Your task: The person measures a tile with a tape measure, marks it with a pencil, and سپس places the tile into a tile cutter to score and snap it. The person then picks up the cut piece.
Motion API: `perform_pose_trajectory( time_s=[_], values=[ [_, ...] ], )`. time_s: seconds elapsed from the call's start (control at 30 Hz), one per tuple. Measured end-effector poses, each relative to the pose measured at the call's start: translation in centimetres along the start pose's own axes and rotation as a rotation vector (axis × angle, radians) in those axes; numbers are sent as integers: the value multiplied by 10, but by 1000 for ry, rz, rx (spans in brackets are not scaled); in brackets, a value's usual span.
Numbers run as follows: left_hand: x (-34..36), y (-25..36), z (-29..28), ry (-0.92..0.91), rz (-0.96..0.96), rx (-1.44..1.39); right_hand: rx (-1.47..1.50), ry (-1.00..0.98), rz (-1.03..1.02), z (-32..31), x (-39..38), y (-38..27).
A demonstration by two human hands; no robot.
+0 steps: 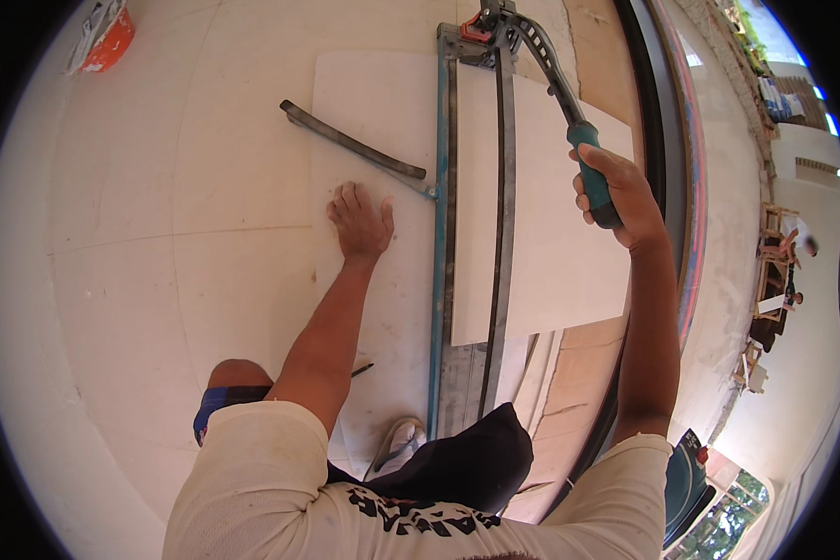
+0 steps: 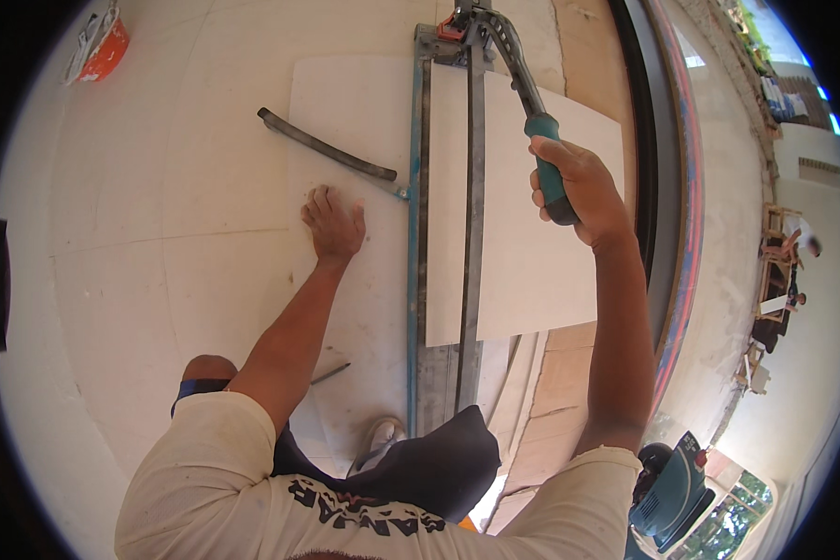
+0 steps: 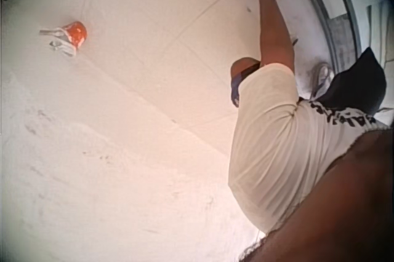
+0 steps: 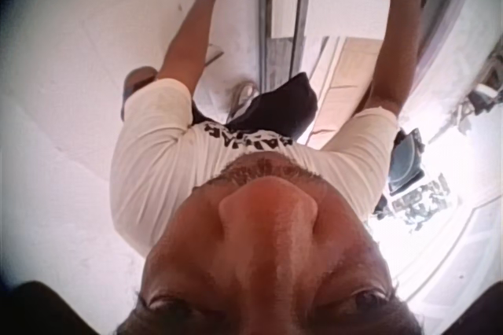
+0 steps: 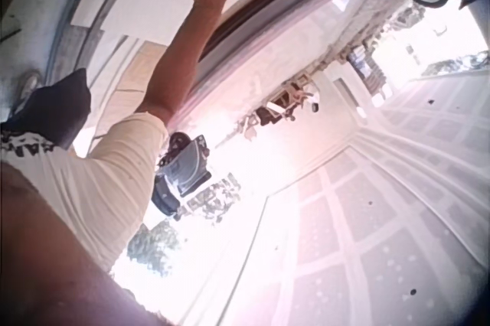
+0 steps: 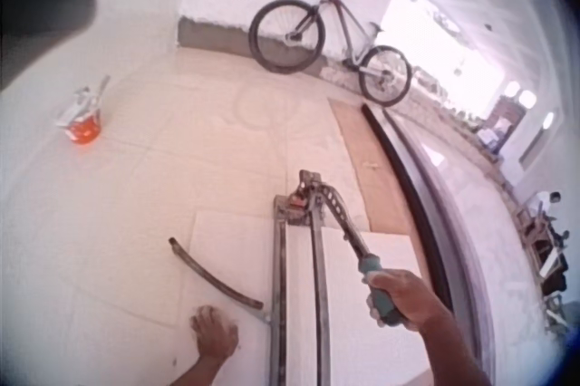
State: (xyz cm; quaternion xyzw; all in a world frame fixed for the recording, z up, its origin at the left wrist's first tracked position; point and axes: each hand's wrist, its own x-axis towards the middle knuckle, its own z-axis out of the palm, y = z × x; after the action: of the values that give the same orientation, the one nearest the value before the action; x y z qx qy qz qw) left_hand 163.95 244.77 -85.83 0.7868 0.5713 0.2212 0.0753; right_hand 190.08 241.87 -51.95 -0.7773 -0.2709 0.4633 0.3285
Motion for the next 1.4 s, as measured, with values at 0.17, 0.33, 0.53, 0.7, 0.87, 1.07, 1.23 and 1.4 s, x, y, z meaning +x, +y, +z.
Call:
perform_pose_trajectory(
  time_s=[0.17, 0.33, 0.53, 0.7, 0.87, 1.07, 1.23, 1.4],
  values=[
    [2, 1, 0, -3, -9, -25, -49, 41, 33, 10, 2, 15],
    [0, -1, 1, -15, 7, 45, -22, 38, -26, 2, -7, 12],
    [0, 1, 2, -4, -8, -10, -29, 10, 17, 0, -7, 14],
    [0, 1, 2, 3, -9, -4, -53, 26, -2, 4, -4, 20],
    [0, 1, 2, 3, 4, -14, -53, 18, -1, 3, -2, 22],
    [2, 2, -1, -7, -4, 9, -47, 19, 50, 8, -2, 23],
    [1, 1, 0, 12, 7, -8, 23, 46, 37, 15, -3, 29],
    [1, 0, 3, 32, 39, -11, 43, 87, 41, 24, -4, 39]
  ],
)
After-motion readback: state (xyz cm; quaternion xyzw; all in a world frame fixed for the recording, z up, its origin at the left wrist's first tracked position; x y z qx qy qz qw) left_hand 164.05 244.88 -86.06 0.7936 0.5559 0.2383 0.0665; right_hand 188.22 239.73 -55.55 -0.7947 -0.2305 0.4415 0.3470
